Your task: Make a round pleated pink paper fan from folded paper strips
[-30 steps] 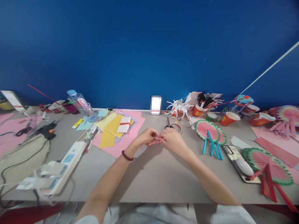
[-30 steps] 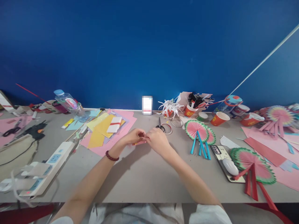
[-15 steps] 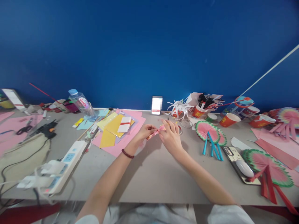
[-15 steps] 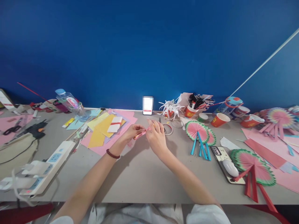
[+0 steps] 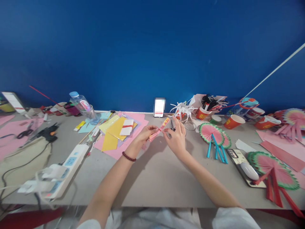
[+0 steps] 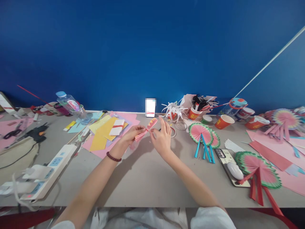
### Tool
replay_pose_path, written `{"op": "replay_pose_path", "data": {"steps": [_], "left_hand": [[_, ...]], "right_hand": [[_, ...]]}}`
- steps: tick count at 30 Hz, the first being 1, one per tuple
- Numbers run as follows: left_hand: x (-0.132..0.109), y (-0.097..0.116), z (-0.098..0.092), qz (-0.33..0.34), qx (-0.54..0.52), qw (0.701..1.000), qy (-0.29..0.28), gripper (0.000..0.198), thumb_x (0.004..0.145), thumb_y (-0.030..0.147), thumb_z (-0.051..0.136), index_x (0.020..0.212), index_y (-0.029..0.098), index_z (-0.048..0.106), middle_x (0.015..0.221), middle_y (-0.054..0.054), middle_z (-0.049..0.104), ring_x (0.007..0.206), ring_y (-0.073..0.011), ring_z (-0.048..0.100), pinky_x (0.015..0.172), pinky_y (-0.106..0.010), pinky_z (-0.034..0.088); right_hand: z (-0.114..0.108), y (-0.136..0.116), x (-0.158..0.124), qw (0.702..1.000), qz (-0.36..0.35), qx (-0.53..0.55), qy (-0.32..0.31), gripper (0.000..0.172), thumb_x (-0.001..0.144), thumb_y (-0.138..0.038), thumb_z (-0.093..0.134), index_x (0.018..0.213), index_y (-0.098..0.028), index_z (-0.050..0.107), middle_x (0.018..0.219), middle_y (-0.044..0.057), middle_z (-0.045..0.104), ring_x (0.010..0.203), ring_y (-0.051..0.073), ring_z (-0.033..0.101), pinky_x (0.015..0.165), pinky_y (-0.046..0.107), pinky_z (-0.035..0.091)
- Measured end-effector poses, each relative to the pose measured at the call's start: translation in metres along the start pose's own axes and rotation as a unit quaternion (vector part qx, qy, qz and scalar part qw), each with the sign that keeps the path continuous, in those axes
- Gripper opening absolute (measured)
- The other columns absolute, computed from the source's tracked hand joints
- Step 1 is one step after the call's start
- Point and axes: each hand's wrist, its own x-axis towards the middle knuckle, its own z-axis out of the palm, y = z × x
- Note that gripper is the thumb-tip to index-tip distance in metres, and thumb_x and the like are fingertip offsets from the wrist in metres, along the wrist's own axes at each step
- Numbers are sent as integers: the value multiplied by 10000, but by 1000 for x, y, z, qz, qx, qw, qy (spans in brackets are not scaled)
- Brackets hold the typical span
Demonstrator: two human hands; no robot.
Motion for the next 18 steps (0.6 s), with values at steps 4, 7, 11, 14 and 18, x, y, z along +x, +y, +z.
{"op": "replay_pose_path", "data": {"steps": [4, 7, 11, 14, 18], "left_hand": [[-3, 2, 2, -14, -66, 997, 24, 298, 692, 362, 701, 893, 158, 617, 879, -40, 609, 788, -140, 558, 686, -246, 413], [-1, 1, 3, -10, -88, 996, 17, 254, 687, 323, 707, 866, 161, 629, 879, -42, 614, 790, -139, 558, 689, -244, 418], [5, -2, 4, -6, -124, 992, -23, 243, 660, 308, 736, 813, 146, 641, 823, -41, 618, 730, -124, 550, 674, -243, 416], [7, -2, 3, -11, -145, 988, -44, 268, 634, 319, 760, 790, 137, 639, 764, -22, 608, 670, -102, 534, 653, -235, 403], [5, 0, 2, -17, -149, 985, -87, 285, 635, 345, 759, 761, 125, 629, 672, 3, 568, 577, -70, 486, 594, -220, 372]], "right_hand": [[5, 7, 2, 996, 32, 83, -10, 207, 842, -327, 554, 763, -217, 710, 1407, 79, 362, 1198, 279, 394, 983, 457, 340], [9, 12, 4, 985, 69, 153, -34, 186, 813, -336, 582, 749, -211, 705, 1287, 99, 476, 1084, 256, 481, 941, 434, 377], [9, 17, 9, 956, 121, 252, -89, 173, 778, -336, 599, 752, -189, 686, 979, 90, 623, 905, 216, 565, 859, 377, 422], [7, 20, 13, 916, 186, 321, -152, 235, 758, -391, 600, 771, -169, 675, 821, 67, 657, 765, 187, 574, 754, 330, 441], [6, 24, 16, 832, 249, 434, -242, 320, 699, -458, 655, 818, -163, 689, 819, 51, 683, 761, 177, 580, 753, 315, 433]]}}
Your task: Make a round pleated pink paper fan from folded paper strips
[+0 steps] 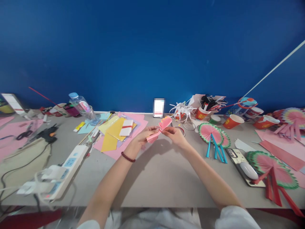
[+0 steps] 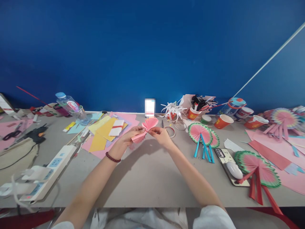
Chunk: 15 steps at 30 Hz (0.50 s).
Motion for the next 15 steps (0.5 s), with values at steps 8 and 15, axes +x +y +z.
{"op": "replay_pose_path", "data": {"steps": [8, 15], "left_hand": [[-9, 13, -8, 20, 88, 989, -113, 279, 646, 358, 747, 753, 128, 630, 669, -1, 574, 569, -74, 479, 554, -203, 349], [-22, 25, 6, -4, 326, 908, -263, 152, 719, 280, 663, 753, 137, 699, 711, -41, 650, 642, -108, 539, 601, -205, 396]], "right_hand": [[-2, 4, 0, 973, 44, 189, -124, 284, 574, -394, 770, 708, -157, 692, 681, 11, 648, 672, 129, 560, 708, 276, 434], [-17, 9, 3, 915, 158, 77, -363, 233, 594, -303, 776, 726, -127, 700, 645, -8, 666, 543, 83, 550, 553, 197, 416]]}}
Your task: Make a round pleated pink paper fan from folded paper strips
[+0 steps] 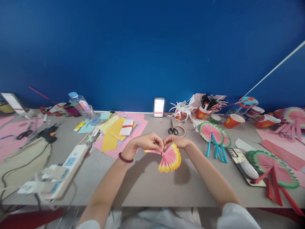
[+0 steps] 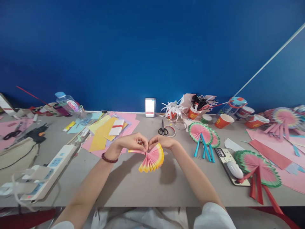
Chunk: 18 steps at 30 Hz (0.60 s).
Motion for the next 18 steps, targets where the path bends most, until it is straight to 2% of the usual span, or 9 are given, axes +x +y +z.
{"op": "replay_pose_path", "data": {"steps": [6, 10, 13, 16, 18], "left_hand": [[5, -1, 13, -49, 85, 995, 5, 130, 699, 190, 609, 760, 149, 716, 738, -40, 690, 632, -116, 566, 560, -191, 389], [7, -1, 17, -42, 123, 992, -5, 133, 694, 221, 628, 767, 174, 728, 756, -32, 703, 628, -118, 567, 552, -190, 377], [7, 1, 19, -36, 144, 989, -12, 130, 689, 234, 630, 754, 197, 736, 728, -22, 699, 589, -114, 551, 527, -193, 362], [7, -1, 19, -56, 168, 984, 13, 130, 673, 216, 612, 717, 189, 731, 650, -21, 676, 532, -108, 523, 486, -194, 341], [7, -6, 17, -72, 173, 981, 46, 133, 660, 204, 597, 696, 172, 721, 610, -23, 660, 497, -105, 507, 459, -193, 330]], "right_hand": [[-11, 10, 2, 997, 3, -45, -65, 258, 646, -323, 756, 808, -125, 716, 762, 26, 713, 660, 118, 634, 677, 227, 473], [-14, 11, 2, 993, -7, -47, -105, 260, 650, -311, 754, 825, -123, 718, 792, 33, 720, 729, 131, 649, 757, 251, 480], [-13, 8, 1, 990, 3, -68, -127, 258, 655, -300, 740, 845, -127, 720, 799, 34, 721, 751, 138, 647, 765, 256, 477], [-9, 3, -1, 992, -1, -105, -72, 215, 681, -295, 696, 829, -141, 717, 776, 23, 714, 728, 139, 636, 721, 248, 467], [-4, -2, -3, 986, -14, -166, 20, 164, 700, -276, 653, 784, -149, 714, 724, 12, 699, 680, 132, 615, 662, 234, 444]]}}
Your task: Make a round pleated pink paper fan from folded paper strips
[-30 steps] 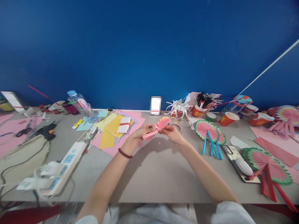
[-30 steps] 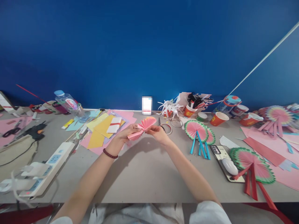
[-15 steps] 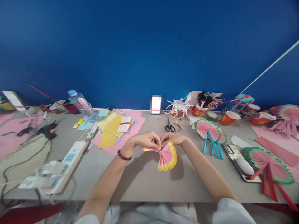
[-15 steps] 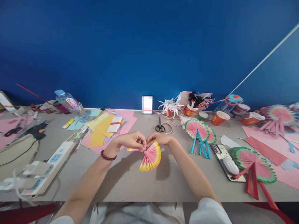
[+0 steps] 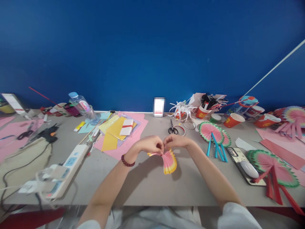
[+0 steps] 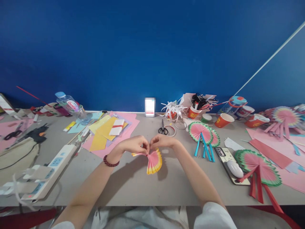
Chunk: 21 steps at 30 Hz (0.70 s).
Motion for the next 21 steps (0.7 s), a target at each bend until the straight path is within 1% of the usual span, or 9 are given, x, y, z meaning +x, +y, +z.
{"op": "replay_pose_path", "data": {"steps": [1, 3, 5, 7, 11, 14, 16, 19, 21], "left_hand": [[1, -3, 0, -11, -1, 1000, 19, 140, 656, 200, 587, 698, 166, 716, 605, -24, 656, 486, -104, 504, 446, -193, 326], [2, -9, -1, -38, -6, 997, 60, 166, 658, 203, 562, 719, 160, 711, 595, -24, 646, 456, -104, 494, 416, -196, 316], [3, -14, -3, -70, -15, 992, 101, 184, 675, 221, 539, 720, 153, 704, 535, -17, 603, 404, -99, 462, 385, -201, 297], [3, -14, -5, -97, -26, 987, 127, 186, 690, 248, 527, 667, 147, 682, 476, -4, 546, 368, -91, 425, 366, -203, 284], [2, -5, -10, -120, -79, 977, 160, 180, 698, 279, 546, 630, 148, 648, 478, 13, 526, 379, -77, 409, 367, -191, 289], [2, -1, -12, -98, -125, 964, 211, 165, 694, 297, 572, 655, 152, 642, 522, 15, 549, 411, -74, 420, 381, -187, 302], [4, -2, -12, -81, -147, 954, 248, 157, 689, 295, 580, 645, 153, 630, 532, 18, 547, 423, -73, 424, 393, -189, 314], [8, -8, -10, -79, -174, 937, 291, 153, 695, 299, 586, 643, 158, 614, 492, 32, 504, 411, -71, 406, 391, -190, 306], [11, -11, -9, -81, -188, 928, 312, 167, 703, 321, 595, 665, 159, 611, 495, 34, 499, 402, -72, 401, 382, -193, 289]], "right_hand": [[3, -4, -1, 998, 1, -43, 56, 145, 706, -261, 631, 759, -153, 712, 700, 10, 690, 658, 130, 602, 635, 230, 428], [10, -11, -3, 977, 3, -134, 167, 136, 715, -236, 597, 720, -159, 710, 683, 14, 682, 640, 132, 583, 604, 233, 399], [20, -19, -4, 944, -2, -208, 254, 140, 724, -219, 583, 697, -170, 711, 680, 21, 683, 647, 139, 572, 605, 242, 376], [31, -26, -4, 906, -23, -283, 314, 136, 737, -224, 596, 682, -187, 714, 679, 28, 684, 666, 150, 557, 625, 257, 353], [47, -35, -5, 838, -59, -380, 388, 185, 802, -227, 592, 650, -199, 696, 660, 31, 675, 701, 167, 530, 684, 289, 314], [53, -35, -4, 793, -75, -426, 428, 220, 830, -214, 584, 628, -193, 669, 633, 27, 654, 694, 171, 507, 674, 300, 296], [55, -34, -3, 749, -100, -474, 453, 218, 842, -197, 572, 646, -192, 665, 655, 35, 650, 718, 183, 500, 679, 313, 293], [57, -30, 0, 672, -127, -542, 488, 174, 854, -205, 560, 721, -194, 672, 751, 57, 654, 787, 206, 497, 718, 338, 307], [57, -27, 2, 635, -142, -562, 511, 146, 858, -214, 557, 770, -201, 674, 901, 72, 662, 877, 220, 502, 778, 356, 322]]}}
